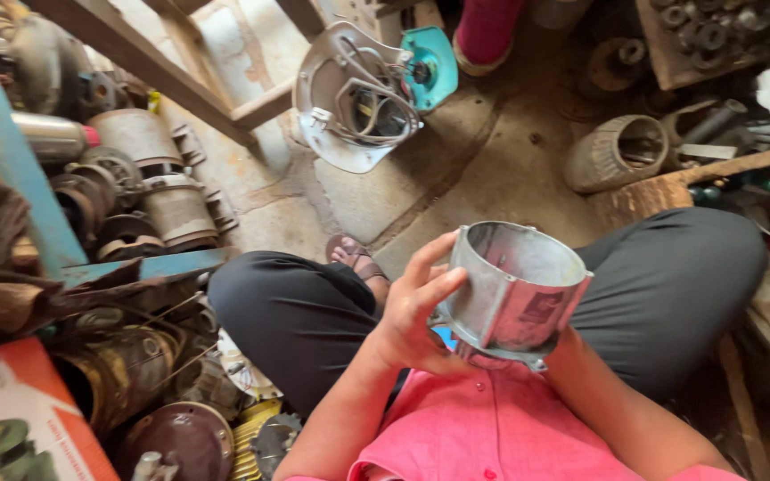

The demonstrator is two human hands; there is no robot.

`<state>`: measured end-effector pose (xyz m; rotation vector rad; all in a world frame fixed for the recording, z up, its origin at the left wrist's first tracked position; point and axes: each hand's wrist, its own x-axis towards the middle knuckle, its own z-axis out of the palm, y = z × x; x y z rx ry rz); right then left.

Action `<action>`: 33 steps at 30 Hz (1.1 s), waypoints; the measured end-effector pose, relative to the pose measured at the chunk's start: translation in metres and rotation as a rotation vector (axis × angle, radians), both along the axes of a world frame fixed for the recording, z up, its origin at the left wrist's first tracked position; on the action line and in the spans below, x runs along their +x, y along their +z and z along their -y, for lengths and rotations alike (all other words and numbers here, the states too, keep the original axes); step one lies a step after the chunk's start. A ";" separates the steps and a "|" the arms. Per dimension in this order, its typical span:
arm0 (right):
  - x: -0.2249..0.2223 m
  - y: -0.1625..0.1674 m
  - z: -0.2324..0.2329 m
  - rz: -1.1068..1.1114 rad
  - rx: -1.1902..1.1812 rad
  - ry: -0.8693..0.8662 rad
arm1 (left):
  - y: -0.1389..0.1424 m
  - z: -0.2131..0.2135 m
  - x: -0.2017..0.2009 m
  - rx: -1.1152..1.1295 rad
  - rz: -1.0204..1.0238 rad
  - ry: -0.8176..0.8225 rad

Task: The person sits on the floor and assembles small metal components of a motor. They insert a small metal piece into a circular housing, then fit a cylindrical metal casing over it, repeatedly checking the fit and alignment by hand.

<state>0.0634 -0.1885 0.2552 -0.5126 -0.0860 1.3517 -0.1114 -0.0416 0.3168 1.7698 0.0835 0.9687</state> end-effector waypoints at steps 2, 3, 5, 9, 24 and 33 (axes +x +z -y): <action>0.001 0.002 0.003 0.006 -0.004 -0.014 | 0.002 0.000 0.003 -0.004 0.017 0.001; 0.002 0.003 0.003 0.004 -0.005 -0.020 | 0.003 0.000 0.005 -0.003 0.023 0.004; 0.004 0.004 0.004 0.007 -0.006 -0.028 | 0.006 0.000 0.006 0.000 0.012 0.008; 0.004 0.004 0.004 0.013 -0.012 -0.040 | 0.005 0.001 0.005 -0.026 0.021 0.001; 0.001 0.004 -0.006 0.036 -0.027 -0.108 | 0.012 -0.007 0.002 0.011 0.028 0.081; 0.010 0.006 -0.009 0.100 -0.015 -0.073 | 0.008 -0.005 0.001 0.005 0.022 0.050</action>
